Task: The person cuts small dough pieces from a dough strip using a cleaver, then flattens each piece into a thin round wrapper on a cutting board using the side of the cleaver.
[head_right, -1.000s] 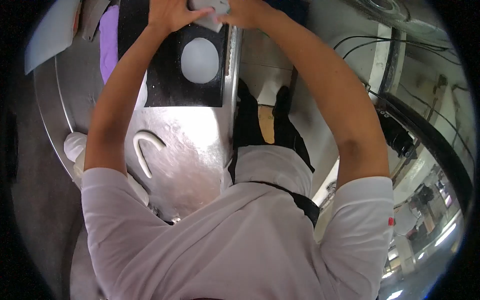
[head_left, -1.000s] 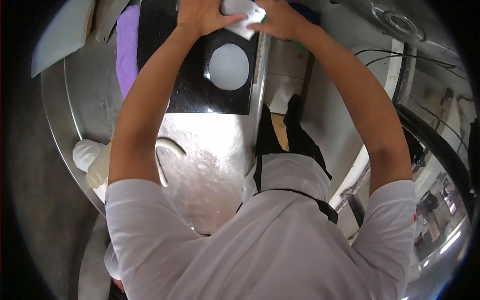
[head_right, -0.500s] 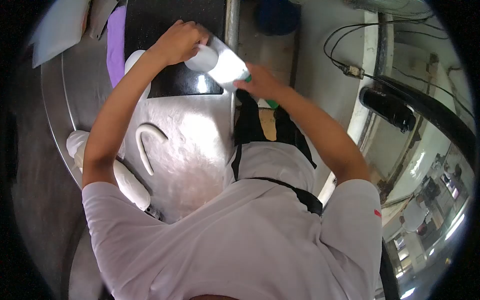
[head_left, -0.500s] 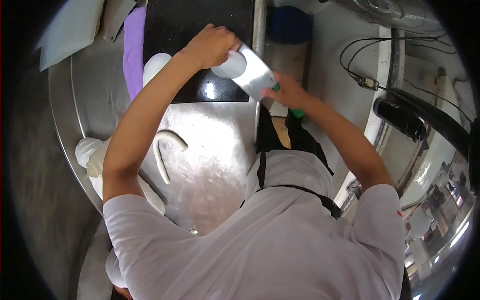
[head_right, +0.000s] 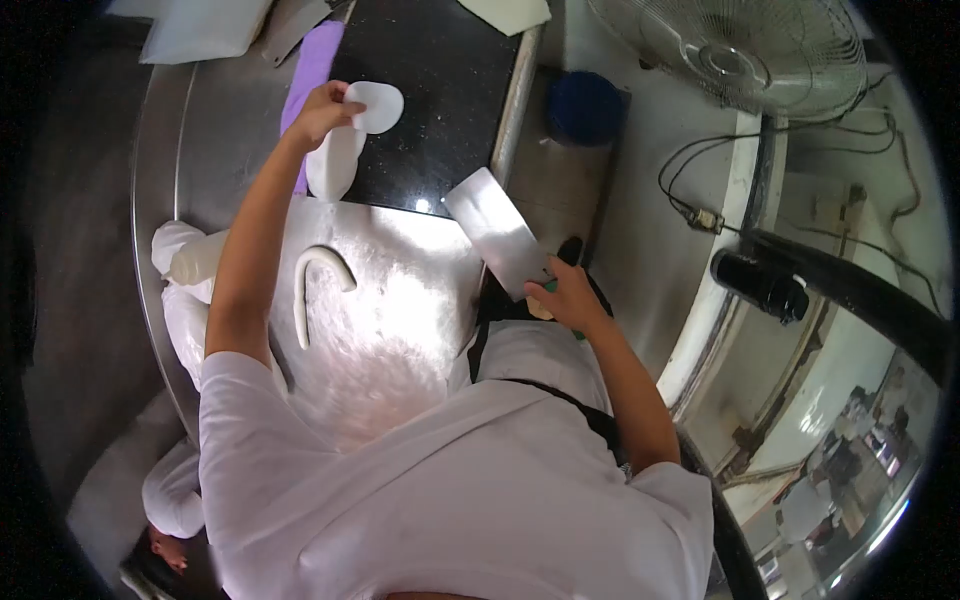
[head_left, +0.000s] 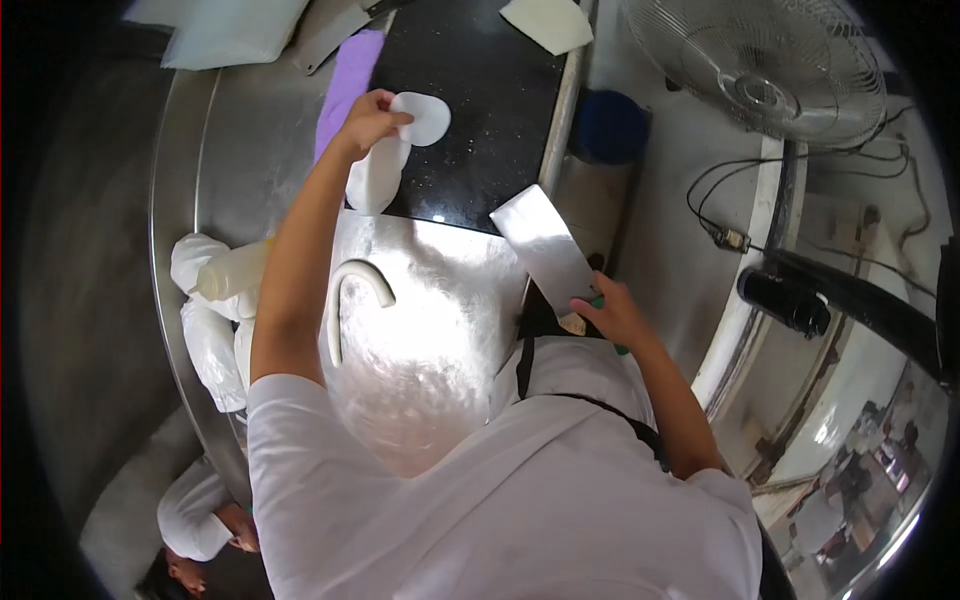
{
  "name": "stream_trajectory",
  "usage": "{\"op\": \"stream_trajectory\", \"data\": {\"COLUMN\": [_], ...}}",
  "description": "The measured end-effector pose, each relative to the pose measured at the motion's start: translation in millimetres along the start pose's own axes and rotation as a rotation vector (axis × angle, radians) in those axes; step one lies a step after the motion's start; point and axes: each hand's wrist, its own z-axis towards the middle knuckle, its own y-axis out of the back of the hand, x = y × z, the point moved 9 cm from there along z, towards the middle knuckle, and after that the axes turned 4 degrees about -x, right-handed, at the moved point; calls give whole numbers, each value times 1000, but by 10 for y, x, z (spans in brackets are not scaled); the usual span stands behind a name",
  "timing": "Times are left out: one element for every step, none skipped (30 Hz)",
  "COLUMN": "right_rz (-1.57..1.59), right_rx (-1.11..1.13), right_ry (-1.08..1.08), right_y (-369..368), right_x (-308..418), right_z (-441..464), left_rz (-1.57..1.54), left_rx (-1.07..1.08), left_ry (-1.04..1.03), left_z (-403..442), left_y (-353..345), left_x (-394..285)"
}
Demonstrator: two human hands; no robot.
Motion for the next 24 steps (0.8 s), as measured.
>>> {"op": "stream_trajectory", "data": {"right_rz": [-8, -40, -69, -75, -57, -38, -42, -48, -53, -57, -19, 20, 14, 25, 37, 32, 2, -23, -21, -80, -143, -151, -140, -130], "right_rx": [7, -48, -101, -89, -74, -57, -38, -20, 0, 22, 47, 74, 103, 121, 143, 175, 197, 214, 234, 273, 310, 325, 328, 333], "right_ry": [15, 35, 56, 72, 73, 72, 86, 81, 76, 89, 137, 185, 196, 224, 253, 273, 297, 310, 316, 315, 312, 314, 356, 403], "right_y": [9, 71, 138, 158, 177, 194, 205, 216, 225, 229, 232, 241, 248, 275, 312, 355, 409, 458, 528, 609, 687, 768, 843, 893], "right_x": [19, 47, 87, 155, 215, 278, 349, 405, 439, 458, 498, 537, 541, 561, 594, 625, 649, 695, 732, 756, 793, 837, 925, 1008], "right_z": [10, 27, 62, 112, 159, 210, 268, 340, 416, 497, 587, 680, 775, 870, 969, 1087, 1199, 1273, 1361, 1459, 1533, 1588, 1633, 1680], "left_rz": [-8, -18, -60, -65, -161, -258, -253, -257, -285, -314, -322, -328, -311, -295, -215, -221, -171, -118, -6, -8, 88, 184, 170, 157], "left_rx": [-71, -142, -171, -190, -275, -360, -336, -359, -395, -433, -462, -488, -515, -543, -564, -599, -640, -668, -734, -745, -846, -943, -975, -1013], "left_ry": [26, 54, 85, 87, 132, 177, 245, 252, 245, 239, 233, 244, 233, 225, 239, 252, 275, 302, 291, 303, 223, 143, 108, 71], "left_z": [-30, -76, -57, -103, -169, -246, -293, -340, -407, -463, -498, -537, -582, -640, -685, -743, -809, -886, -976, -1041, -1162, -1317, -1523, -1790], "left_y": [147, 283, 378, 390, 449, 505, 487, 494, 479, 468, 472, 473, 473, 479, 510, 537, 557, 554, 607, 631, 743, 809, 768, 668], "left_x": [84, 184, 352, 421, 541, 644, 741, 794, 814, 832, 837, 843, 839, 838, 861, 829, 785, 765, 668, 682, 679, 640, 697, 704]}}
